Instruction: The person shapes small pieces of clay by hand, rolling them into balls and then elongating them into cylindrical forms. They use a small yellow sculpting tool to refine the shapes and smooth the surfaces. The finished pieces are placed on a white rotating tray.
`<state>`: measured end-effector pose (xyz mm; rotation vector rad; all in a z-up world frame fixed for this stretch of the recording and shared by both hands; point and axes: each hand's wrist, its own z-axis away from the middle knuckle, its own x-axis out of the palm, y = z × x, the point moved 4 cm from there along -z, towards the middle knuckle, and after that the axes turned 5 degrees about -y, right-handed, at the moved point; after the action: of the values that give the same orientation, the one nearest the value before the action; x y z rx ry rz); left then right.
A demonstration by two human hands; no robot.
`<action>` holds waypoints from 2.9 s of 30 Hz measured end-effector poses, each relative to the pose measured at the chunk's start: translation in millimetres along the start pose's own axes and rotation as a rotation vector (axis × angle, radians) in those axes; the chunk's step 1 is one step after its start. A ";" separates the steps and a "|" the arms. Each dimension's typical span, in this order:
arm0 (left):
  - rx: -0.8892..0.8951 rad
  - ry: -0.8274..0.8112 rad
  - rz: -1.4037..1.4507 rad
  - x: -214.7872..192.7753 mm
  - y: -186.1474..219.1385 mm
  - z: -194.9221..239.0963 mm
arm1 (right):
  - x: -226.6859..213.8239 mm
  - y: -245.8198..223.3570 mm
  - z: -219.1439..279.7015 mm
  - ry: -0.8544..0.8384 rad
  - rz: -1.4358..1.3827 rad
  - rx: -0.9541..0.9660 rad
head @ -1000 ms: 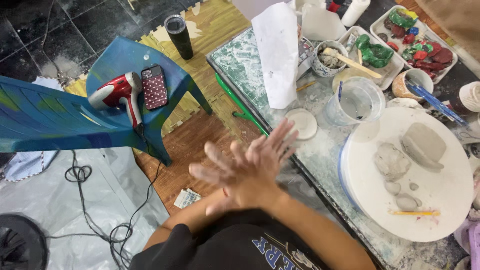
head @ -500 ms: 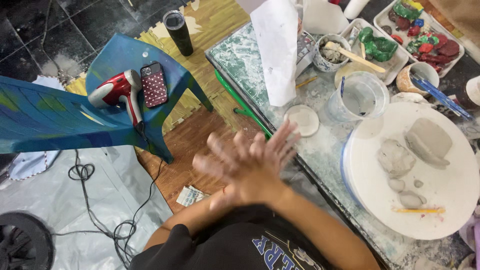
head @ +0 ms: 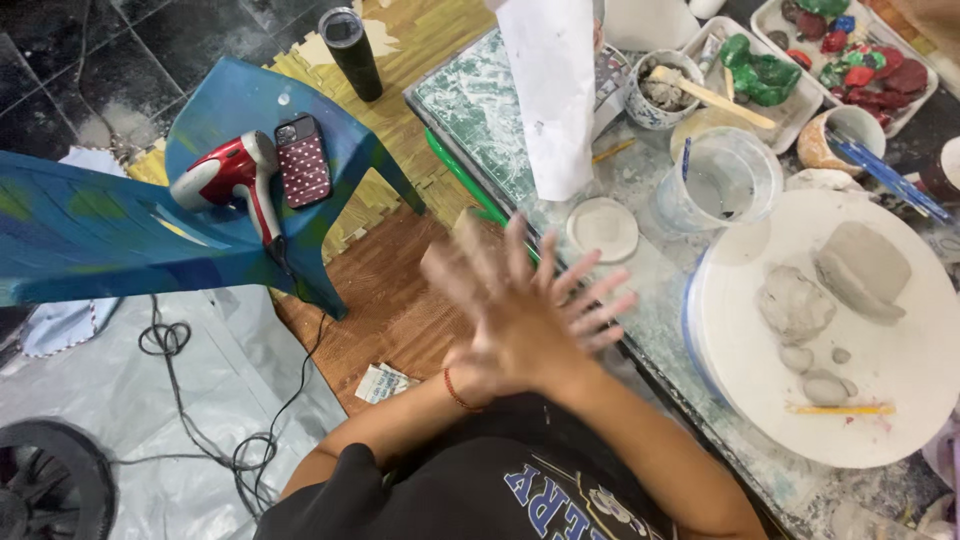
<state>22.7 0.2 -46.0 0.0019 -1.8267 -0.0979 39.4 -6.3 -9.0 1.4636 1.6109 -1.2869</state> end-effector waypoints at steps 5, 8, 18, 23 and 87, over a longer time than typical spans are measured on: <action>-0.055 0.084 -0.063 -9.2 5.4 5.4 | -69.2 38.6 11.3 0.167 -0.700 0.157; -0.019 -0.161 0.330 -11.5 5.6 5.2 | -80.3 47.6 28.3 0.096 -0.572 0.172; 0.042 0.084 -0.066 25.7 17.7 -5.5 | -53.4 31.5 65.0 0.154 -0.227 0.296; 0.116 0.105 -0.131 17.1 21.2 -10.3 | -54.1 27.4 67.1 0.001 0.016 0.300; 0.263 0.046 -0.253 23.9 19.6 -20.2 | -60.5 39.7 67.7 0.207 -0.184 0.357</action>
<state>37.1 17.1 -16.6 0.4175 -1.7746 -0.0339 78.8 -94.8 11.9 1.7423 1.7462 -1.6395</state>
